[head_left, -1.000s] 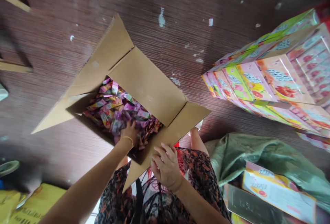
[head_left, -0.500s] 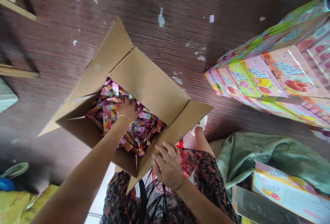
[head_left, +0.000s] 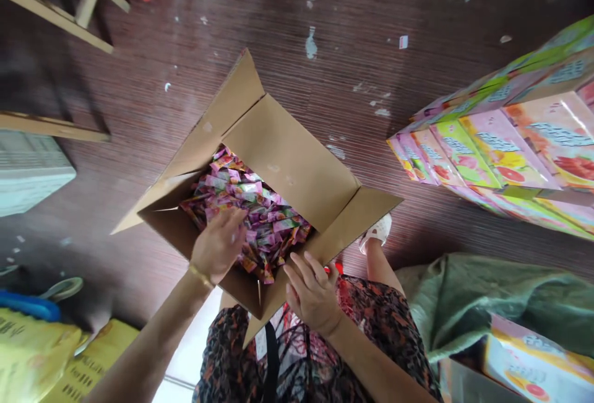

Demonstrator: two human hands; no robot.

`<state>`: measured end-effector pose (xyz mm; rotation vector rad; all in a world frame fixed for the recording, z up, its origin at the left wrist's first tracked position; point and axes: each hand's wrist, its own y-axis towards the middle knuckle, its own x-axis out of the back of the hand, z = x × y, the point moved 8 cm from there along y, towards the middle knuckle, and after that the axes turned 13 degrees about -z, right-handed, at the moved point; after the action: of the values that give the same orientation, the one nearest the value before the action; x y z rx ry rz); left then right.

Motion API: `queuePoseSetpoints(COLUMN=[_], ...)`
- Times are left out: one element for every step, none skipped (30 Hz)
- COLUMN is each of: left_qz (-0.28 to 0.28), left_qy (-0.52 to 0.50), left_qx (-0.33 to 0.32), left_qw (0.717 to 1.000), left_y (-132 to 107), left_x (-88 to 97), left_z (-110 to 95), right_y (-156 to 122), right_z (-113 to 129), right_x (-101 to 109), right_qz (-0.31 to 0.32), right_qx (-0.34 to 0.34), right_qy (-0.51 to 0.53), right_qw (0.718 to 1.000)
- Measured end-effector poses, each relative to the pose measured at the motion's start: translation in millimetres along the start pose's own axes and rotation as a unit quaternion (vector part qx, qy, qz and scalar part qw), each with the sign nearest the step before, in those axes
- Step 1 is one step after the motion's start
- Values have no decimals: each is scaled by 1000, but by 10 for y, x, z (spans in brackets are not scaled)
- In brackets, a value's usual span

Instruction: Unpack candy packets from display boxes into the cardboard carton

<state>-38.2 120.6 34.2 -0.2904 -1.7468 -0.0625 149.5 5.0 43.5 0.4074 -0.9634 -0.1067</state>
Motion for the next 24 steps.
queuePoseSetpoints(left_qz=[-80, -147, -186, -204, -205, -196, -187, -184, -179, -173, -172, -173, -178, -185, -194, -203, -213, -222, -229, -237, -245, -252, -268, -284], left_qy=[11, 33, 54, 67, 66, 54, 33, 15, -2, -15, -22, -28, -32, -36, -41, -50, -64, -83, -107, -135, -158, -173, -179, -166], left_qx=[8, 22, 31, 34, 33, 25, 19, 20, 16, 12, 13, 13, 14, 14, 12, 8, 2, -5, -13, -25, -38, -53, -64, -63], left_qw=[997, 988, 981, 976, 976, 979, 982, 983, 984, 985, 985, 984, 983, 982, 980, 978, 975, 972, 967, 962, 956, 951, 945, 942], left_y=[-133, -270, -380, -437, -428, -356, -233, -77, 97, 266, 416, 534, 618, 668, 690, 690, 674, 647, 614, 577, 539, 505, 477, 468], left_x=[176, 292, 321, 270, 152, -18, -210, -409, -614, -811, -985, -1129, -1236, -1302, -1326, -1308, -1246, -1144, -1004, -827, -620, -391, -139, 108], left_z=[96, 194, 271, 321, 343, 334, 312, 286, 247, 209, 185, 169, 166, 172, 185, 202, 220, 240, 257, 270, 283, 300, 336, 405], right_y=[-4, -2, 2, 8, 14, 19, 22, 24, 26, 30, 40, 59, 88, 128, 178, 236, 300, 369, 441, 511, 577, 631, 667, 684], right_z=[0, 2, 6, 8, 8, 5, 2, 1, 2, 6, 17, 34, 52, 71, 89, 105, 116, 117, 107, 82, 39, -22, -90, -158], right_x=[-1, -4, -7, -8, -4, 2, 11, 18, 20, 13, -2, -25, -58, -105, -171, -263, -384, -535, -716, -921, -1145, -1380, -1611, -1823], right_qz=[3, 6, 9, 11, 11, 10, 8, 6, 6, 9, 12, 13, 11, 6, -1, -6, -8, -6, 0, 12, 31, 59, 95, 134], right_qx=[-1, -2, -2, -2, -3, -4, -4, -4, -3, -3, -1, 1, 2, 2, 3, 6, 11, 17, 23, 27, 27, 20, 11, 2], right_qy=[-3, -6, -7, -8, -8, -7, -7, -7, -8, -11, -15, -19, -24, -29, -32, -36, -39, -43, -47, -51, -53, -51, -45, -36], right_qw=[1000, 1000, 1000, 1000, 1000, 1000, 1000, 1000, 1000, 1000, 1000, 1000, 1000, 1000, 999, 999, 999, 999, 999, 998, 998, 997, 994, 990])
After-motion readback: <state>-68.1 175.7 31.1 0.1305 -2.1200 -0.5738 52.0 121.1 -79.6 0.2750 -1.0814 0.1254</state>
